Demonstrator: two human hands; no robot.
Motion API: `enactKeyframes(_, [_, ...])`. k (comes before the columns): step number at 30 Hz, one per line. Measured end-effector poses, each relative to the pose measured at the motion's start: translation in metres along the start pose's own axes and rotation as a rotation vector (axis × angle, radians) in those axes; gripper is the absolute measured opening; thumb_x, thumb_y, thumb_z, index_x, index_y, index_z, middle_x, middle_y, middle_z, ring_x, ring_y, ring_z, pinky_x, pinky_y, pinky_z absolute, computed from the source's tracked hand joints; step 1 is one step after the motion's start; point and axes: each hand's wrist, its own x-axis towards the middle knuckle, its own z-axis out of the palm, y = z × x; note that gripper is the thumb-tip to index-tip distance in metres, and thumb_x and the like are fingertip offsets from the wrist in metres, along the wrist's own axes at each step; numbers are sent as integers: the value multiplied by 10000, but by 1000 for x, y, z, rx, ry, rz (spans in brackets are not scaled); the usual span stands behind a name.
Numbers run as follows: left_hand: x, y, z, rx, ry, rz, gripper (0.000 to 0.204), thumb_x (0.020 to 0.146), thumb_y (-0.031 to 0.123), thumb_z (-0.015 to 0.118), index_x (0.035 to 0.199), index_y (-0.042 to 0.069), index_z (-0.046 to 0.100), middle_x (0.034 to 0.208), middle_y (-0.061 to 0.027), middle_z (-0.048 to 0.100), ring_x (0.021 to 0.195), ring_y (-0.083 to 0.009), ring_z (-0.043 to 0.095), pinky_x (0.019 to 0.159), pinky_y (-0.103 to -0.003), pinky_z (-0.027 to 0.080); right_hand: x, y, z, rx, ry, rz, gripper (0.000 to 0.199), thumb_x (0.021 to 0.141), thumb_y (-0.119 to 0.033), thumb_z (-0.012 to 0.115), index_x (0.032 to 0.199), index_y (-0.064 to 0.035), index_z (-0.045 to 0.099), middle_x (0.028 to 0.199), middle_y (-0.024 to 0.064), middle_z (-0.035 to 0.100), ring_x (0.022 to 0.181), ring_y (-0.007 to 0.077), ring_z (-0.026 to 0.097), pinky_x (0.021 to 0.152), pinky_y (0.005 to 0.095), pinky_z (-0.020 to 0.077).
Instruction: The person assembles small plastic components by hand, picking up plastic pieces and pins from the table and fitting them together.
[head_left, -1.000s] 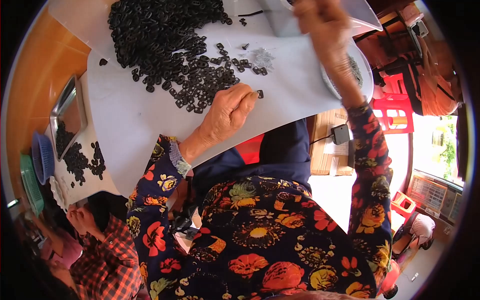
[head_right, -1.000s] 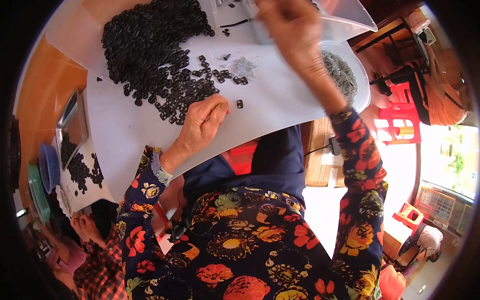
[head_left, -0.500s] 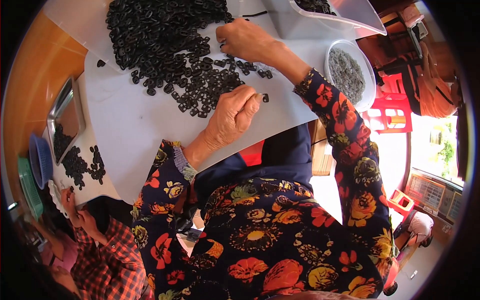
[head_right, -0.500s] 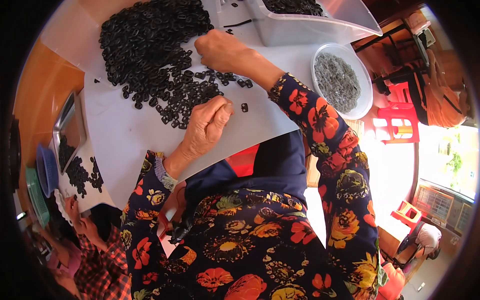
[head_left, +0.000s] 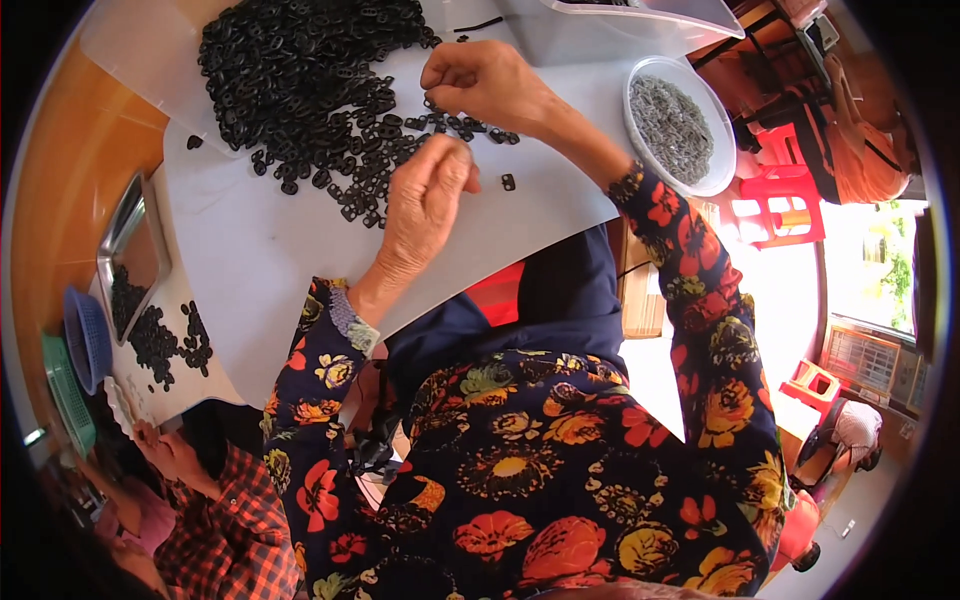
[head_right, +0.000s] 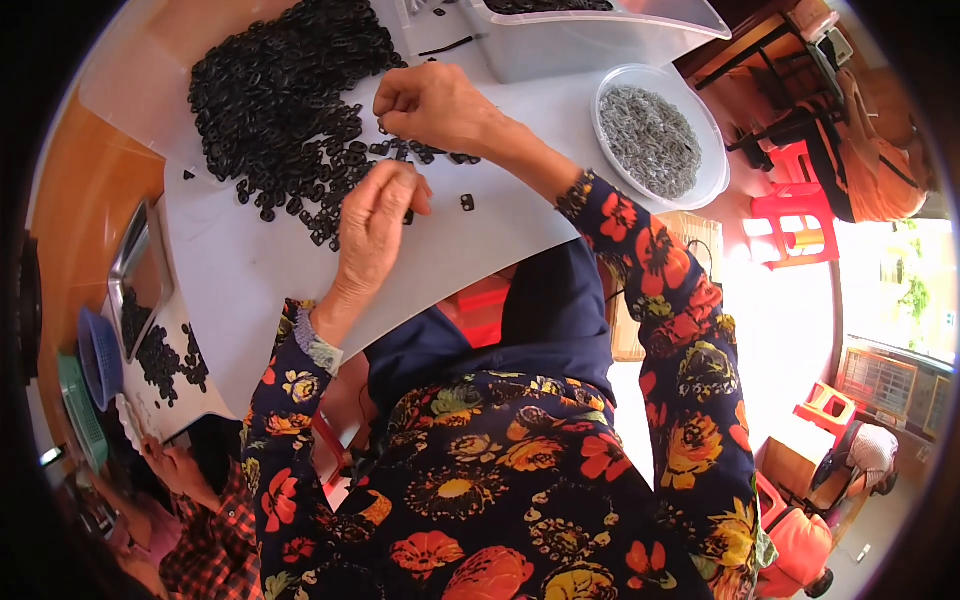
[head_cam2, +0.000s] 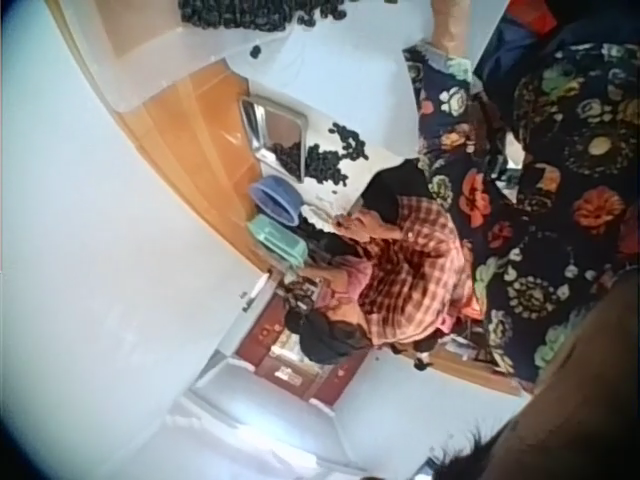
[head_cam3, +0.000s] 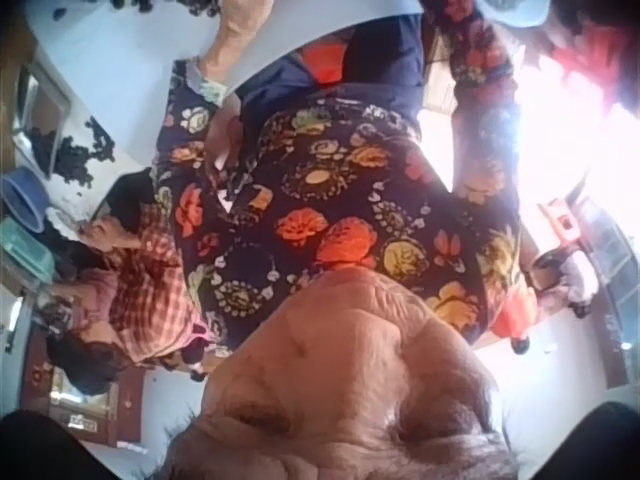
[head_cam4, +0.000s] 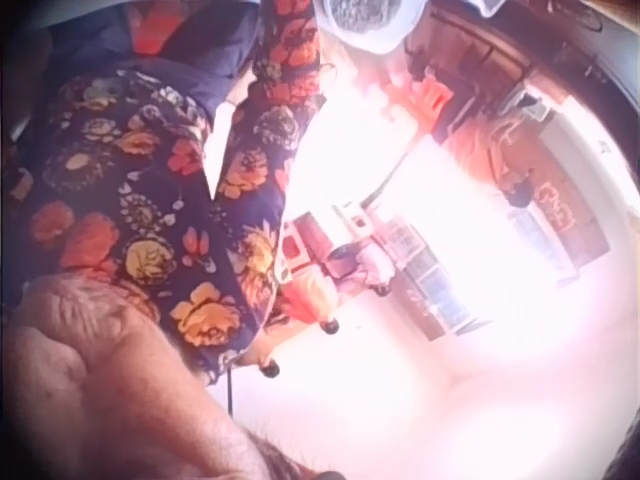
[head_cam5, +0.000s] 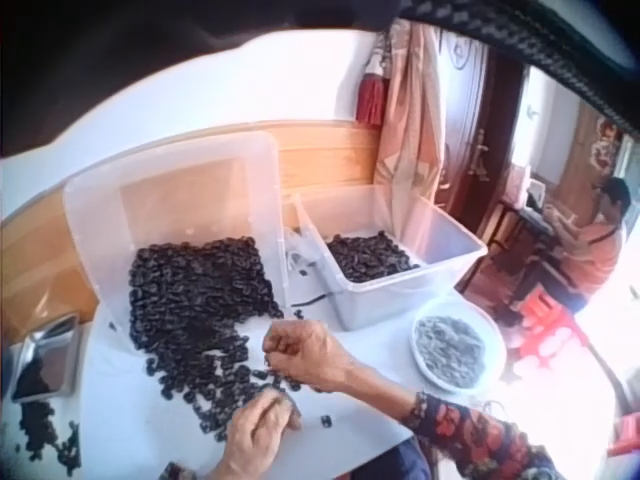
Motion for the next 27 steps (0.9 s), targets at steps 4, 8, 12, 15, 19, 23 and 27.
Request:
enactKeyframes(4, [11, 0, -8, -19, 110, -51, 182, 961, 201, 489, 946, 21, 512, 755, -32, 575, 670, -89, 541, 635, -249, 458, -36, -6, -3, 413, 54, 132, 189, 844, -37, 594, 1023, 16, 620, 766, 23, 641, 688, 74, 604, 630, 221, 491])
enactKeyframes(8, [12, 0, -7, -1, 104, -34, 139, 946, 151, 489, 945, 14, 516, 767, -41, 587, 674, -85, 547, 638, -241, 462, -54, 0, 13, 505, 112, 160, 162, 874, -15, 588, 1028, 16, 624, 800, 21, 647, 713, 62, 612, 624, 203, 485])
enactKeyframes(12, [7, -6, -8, 62, 16, -34, 98, 921, 79, 467, 959, 3, 517, 782, -44, 598, 691, -86, 563, 654, -235, 470, -75, -17, 20, 405, 200, 149, 114, 844, -31, 612, 943, 16, 644, 738, 37, 651, 670, 81, 612, 615, 231, 489])
enactKeyframes(15, [0, -3, -2, 20, -43, -74, 117, 933, 84, 458, 978, 1, 528, 783, -36, 598, 705, -83, 549, 668, -228, 463, -86, -6, 22, 282, 267, 55, 103, 817, -55, 630, 888, 19, 639, 688, 69, 644, 619, 112, 605, 614, 264, 495])
enactKeyframes(19, [-7, -2, 6, -311, -33, -215, 111, 920, 68, 475, 953, -15, 542, 804, -51, 613, 721, -92, 574, 697, -230, 470, -99, -13, 31, 366, 344, 132, 95, 813, -68, 634, 873, 6, 640, 676, 79, 637, 600, 114, 586, 601, 270, 488])
enactKeyframes(23, [-7, -7, 4, -419, -2, -242, 107, 921, 78, 495, 946, -11, 550, 804, -57, 626, 721, -93, 570, 693, -229, 469, -85, -17, 14, 163, 289, 115, 84, 815, -91, 623, 838, -15, 650, 689, 101, 628, 582, 189, 600, 587, 313, 491])
enactKeyframes(27, [-5, -8, 6, -395, 7, -277, 97, 920, 83, 509, 943, -1, 551, 785, -58, 634, 714, -88, 567, 670, -227, 464, -45, 19, -9, -209, 307, -178, 95, 814, -111, 608, 816, -30, 656, 743, 110, 629, 638, 287, 614, 612, 374, 497])
